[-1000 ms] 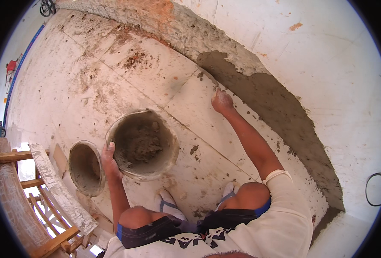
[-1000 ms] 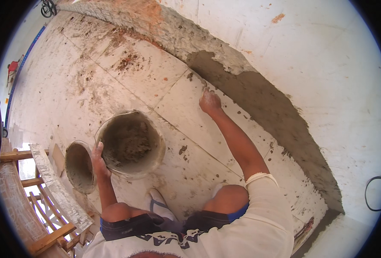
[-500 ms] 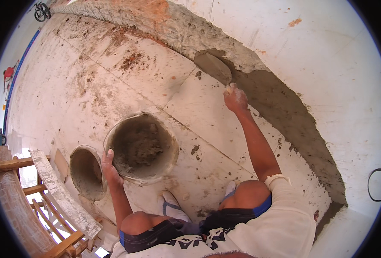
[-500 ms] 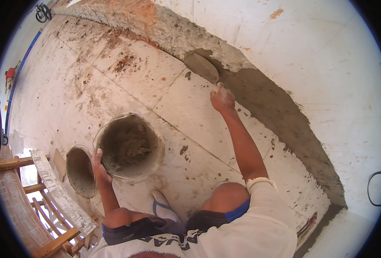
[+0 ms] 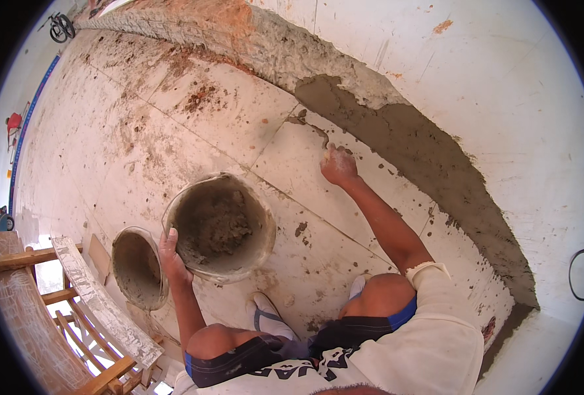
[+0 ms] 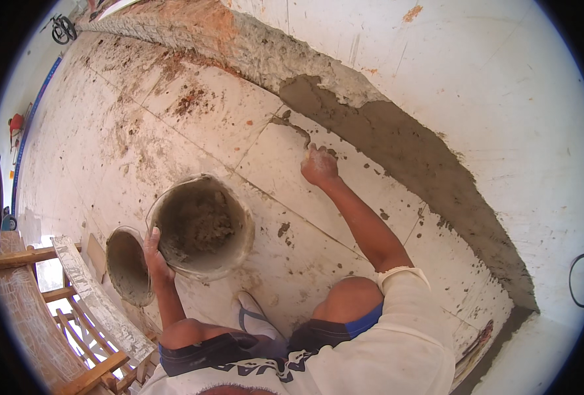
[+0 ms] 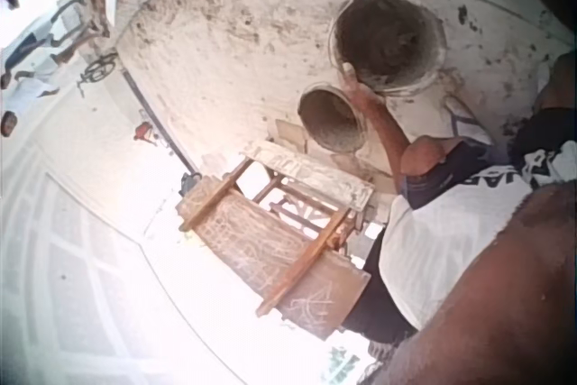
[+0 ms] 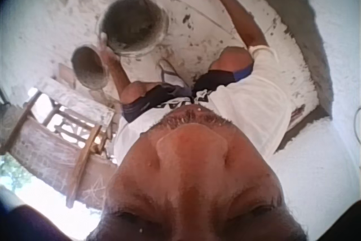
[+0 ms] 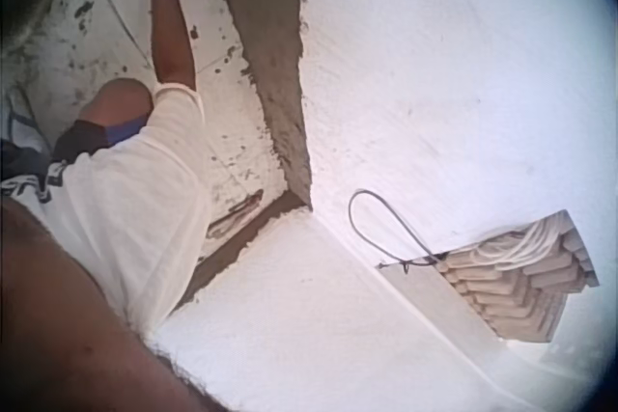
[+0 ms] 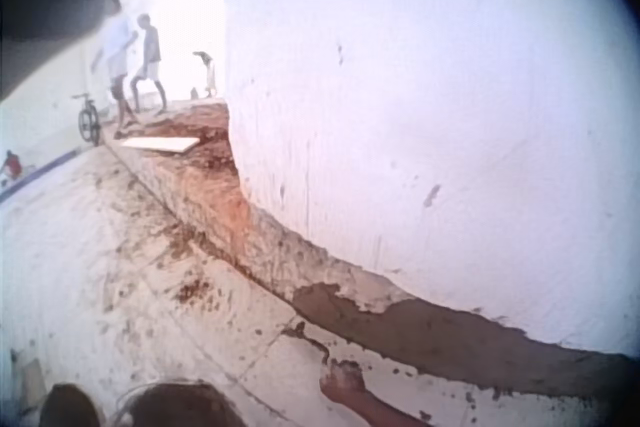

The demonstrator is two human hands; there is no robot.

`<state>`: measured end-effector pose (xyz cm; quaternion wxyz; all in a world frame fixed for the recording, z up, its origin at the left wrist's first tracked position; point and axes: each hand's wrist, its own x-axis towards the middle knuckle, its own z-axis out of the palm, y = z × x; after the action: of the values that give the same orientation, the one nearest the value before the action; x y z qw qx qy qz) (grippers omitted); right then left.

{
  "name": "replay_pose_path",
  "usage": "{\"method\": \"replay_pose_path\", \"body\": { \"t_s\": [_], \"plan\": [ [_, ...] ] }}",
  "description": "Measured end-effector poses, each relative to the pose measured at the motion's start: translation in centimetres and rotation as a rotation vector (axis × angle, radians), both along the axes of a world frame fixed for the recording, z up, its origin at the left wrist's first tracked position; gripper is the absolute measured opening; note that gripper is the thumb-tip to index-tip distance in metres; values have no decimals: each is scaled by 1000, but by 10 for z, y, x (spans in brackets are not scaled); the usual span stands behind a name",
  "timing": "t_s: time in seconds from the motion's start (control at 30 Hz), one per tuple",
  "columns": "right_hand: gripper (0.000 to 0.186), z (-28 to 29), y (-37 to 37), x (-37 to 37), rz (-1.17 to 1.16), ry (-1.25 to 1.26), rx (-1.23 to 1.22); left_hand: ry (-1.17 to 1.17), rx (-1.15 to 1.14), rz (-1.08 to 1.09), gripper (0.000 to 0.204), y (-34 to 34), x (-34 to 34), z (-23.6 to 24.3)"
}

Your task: The person applies wet mortar from a bucket to the base of a wall using a trowel.

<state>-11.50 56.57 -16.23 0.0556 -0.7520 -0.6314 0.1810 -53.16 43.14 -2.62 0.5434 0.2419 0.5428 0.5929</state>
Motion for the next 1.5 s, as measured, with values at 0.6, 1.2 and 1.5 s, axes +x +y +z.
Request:
{"method": "replay_pose_path", "body": {
  "t_s": [0.6,1.2,1.5],
  "plan": [
    [47,17,-21,-13,36,84,-52,9,-6,-18,41,-1,-12,-13],
    [46,18,44,19,-114,127,-82,5,-12,-16,39,3,-3,-9],
    [53,41,-13,57,-142,202,23,20,-24,-3,41,-2,-1,-4]
  ]
}}
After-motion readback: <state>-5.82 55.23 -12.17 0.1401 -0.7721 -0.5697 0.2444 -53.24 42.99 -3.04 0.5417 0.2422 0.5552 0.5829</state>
